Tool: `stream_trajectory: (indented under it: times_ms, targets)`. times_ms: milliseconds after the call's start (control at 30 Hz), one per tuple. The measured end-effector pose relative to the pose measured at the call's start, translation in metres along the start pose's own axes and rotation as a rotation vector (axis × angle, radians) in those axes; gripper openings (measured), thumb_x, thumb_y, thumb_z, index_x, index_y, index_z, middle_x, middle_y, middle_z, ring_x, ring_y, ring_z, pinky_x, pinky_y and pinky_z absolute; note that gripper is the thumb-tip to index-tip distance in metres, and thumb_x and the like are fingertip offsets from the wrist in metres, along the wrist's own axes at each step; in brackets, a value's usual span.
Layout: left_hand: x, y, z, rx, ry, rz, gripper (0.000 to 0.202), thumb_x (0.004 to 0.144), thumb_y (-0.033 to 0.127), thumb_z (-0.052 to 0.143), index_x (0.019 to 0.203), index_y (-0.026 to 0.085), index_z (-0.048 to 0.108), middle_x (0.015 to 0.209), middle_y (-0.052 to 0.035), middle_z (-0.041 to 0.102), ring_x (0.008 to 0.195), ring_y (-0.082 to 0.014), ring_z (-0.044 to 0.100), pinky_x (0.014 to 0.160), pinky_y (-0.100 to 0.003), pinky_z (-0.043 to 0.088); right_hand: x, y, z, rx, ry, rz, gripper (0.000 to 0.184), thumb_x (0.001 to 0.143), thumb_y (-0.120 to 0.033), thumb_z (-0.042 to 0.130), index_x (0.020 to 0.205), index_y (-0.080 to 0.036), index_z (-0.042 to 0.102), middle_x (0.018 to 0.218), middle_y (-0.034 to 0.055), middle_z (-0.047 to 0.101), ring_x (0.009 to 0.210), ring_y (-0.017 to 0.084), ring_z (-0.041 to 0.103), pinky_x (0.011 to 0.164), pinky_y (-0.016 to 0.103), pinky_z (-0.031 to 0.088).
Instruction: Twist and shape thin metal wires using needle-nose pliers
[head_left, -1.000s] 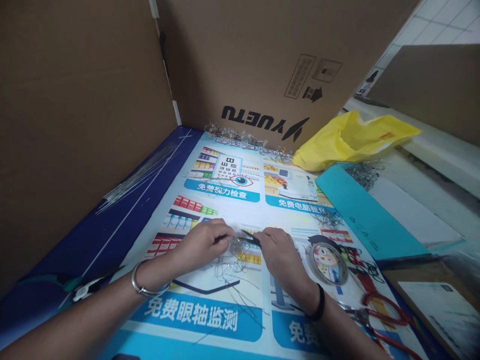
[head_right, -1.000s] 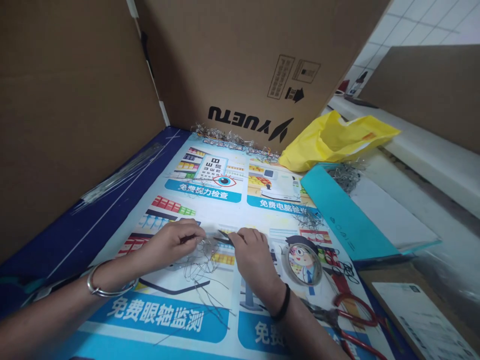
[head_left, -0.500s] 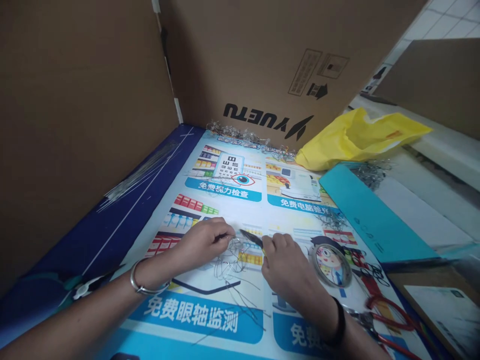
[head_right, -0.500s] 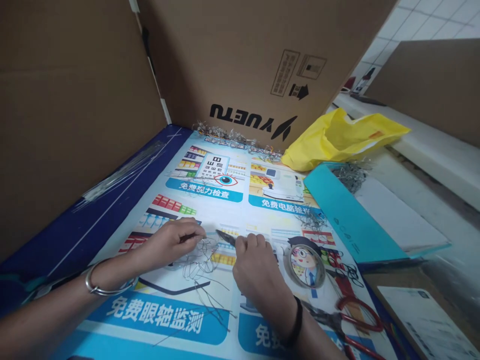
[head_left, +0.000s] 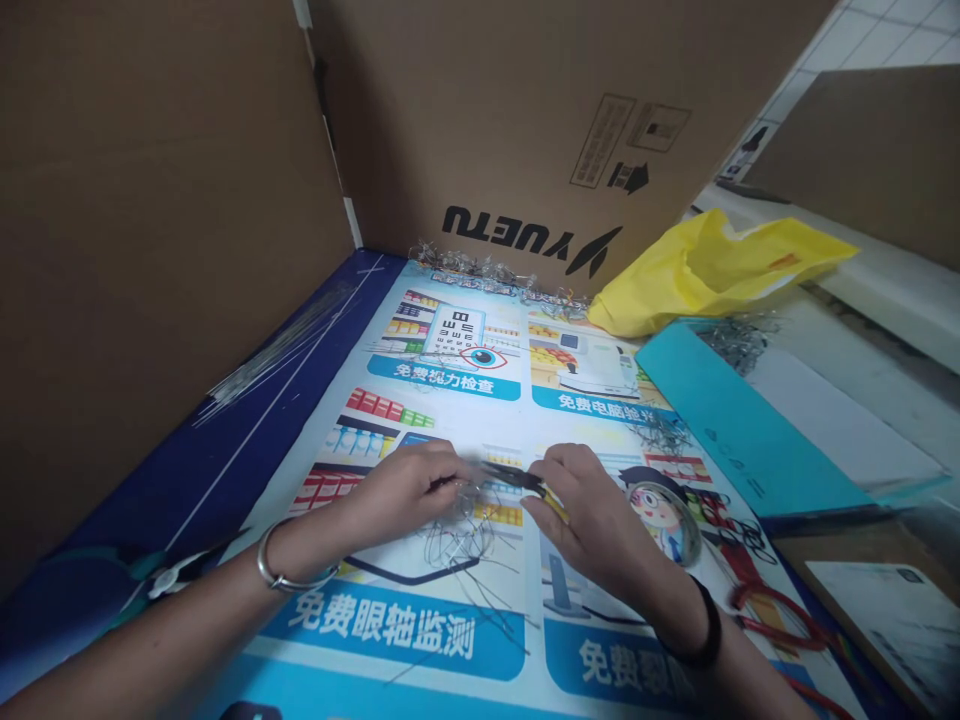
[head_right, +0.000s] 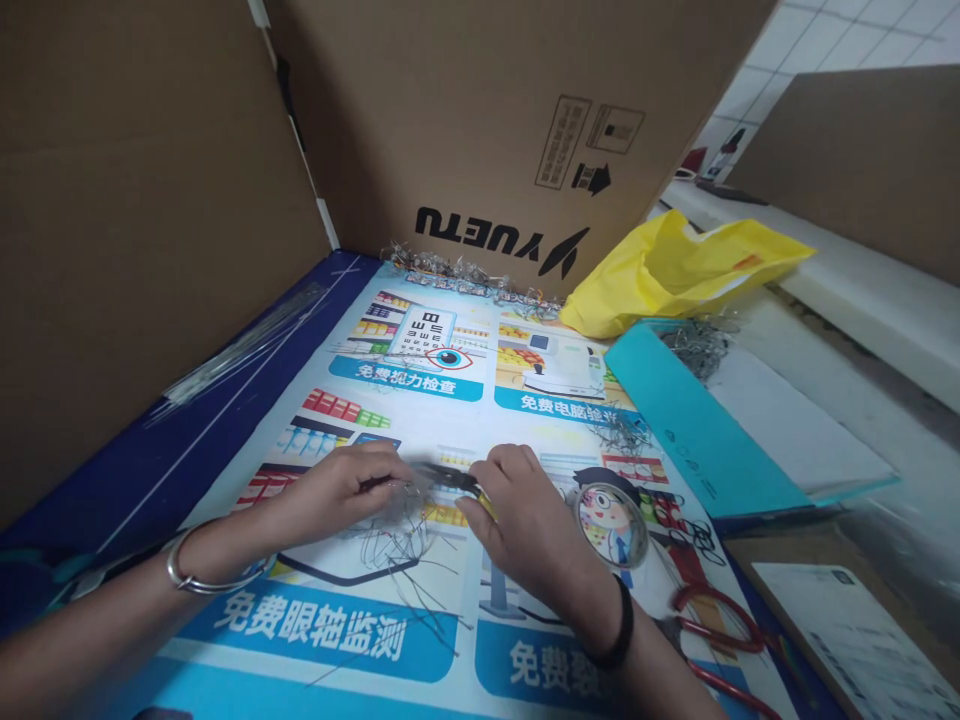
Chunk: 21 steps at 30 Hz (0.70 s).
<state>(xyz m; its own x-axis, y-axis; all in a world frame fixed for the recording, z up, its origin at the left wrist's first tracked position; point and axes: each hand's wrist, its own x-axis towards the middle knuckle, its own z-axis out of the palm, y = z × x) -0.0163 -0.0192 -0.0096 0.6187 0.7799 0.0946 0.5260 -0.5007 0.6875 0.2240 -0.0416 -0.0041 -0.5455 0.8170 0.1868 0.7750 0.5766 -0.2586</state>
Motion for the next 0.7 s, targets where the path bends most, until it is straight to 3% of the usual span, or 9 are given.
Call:
stream_trajectory:
  times_ms: [167, 367, 700]
  targets:
    - [0.0, 0.002, 0.0, 0.01, -0.044, -0.023, 0.019, 0.083, 0.014, 0.045, 0.084, 0.018, 0.063, 0.079, -0.0015, 0.061, 0.076, -0.0132, 0.055, 0.066, -0.024, 0.039, 0.003, -0.012, -0.008, -0.189, -0.031, -0.038, 0.011, 0.084, -0.028, 0.054, 0.086, -0.017, 0.055, 0.095, 0.0095, 0.053, 0.089, 0.025, 0.044, 0.078, 0.039, 0.039]
    - [0.001, 0.003, -0.001, -0.002, -0.093, 0.001, 0.017, 0.083, 0.013, 0.044, 0.078, 0.017, 0.06, 0.074, 0.0003, 0.057, 0.072, -0.0119, 0.052, 0.064, -0.023, 0.036, 0.002, -0.007, -0.011, -0.182, 0.052, -0.078, 0.016, 0.085, -0.03, 0.053, 0.089, -0.015, 0.058, 0.093, 0.0105, 0.055, 0.09, 0.024, 0.045, 0.078, 0.038, 0.038]
    - [0.003, 0.002, -0.001, -0.155, -0.194, -0.046, 0.019, 0.08, 0.012, 0.042, 0.066, 0.016, 0.053, 0.069, 0.0022, 0.054, 0.063, -0.0091, 0.047, 0.059, -0.022, 0.034, 0.001, -0.006, -0.013, -0.272, -0.046, -0.183, 0.014, 0.084, -0.032, 0.056, 0.089, -0.019, 0.057, 0.095, 0.0081, 0.055, 0.094, 0.025, 0.045, 0.08, 0.038, 0.035]
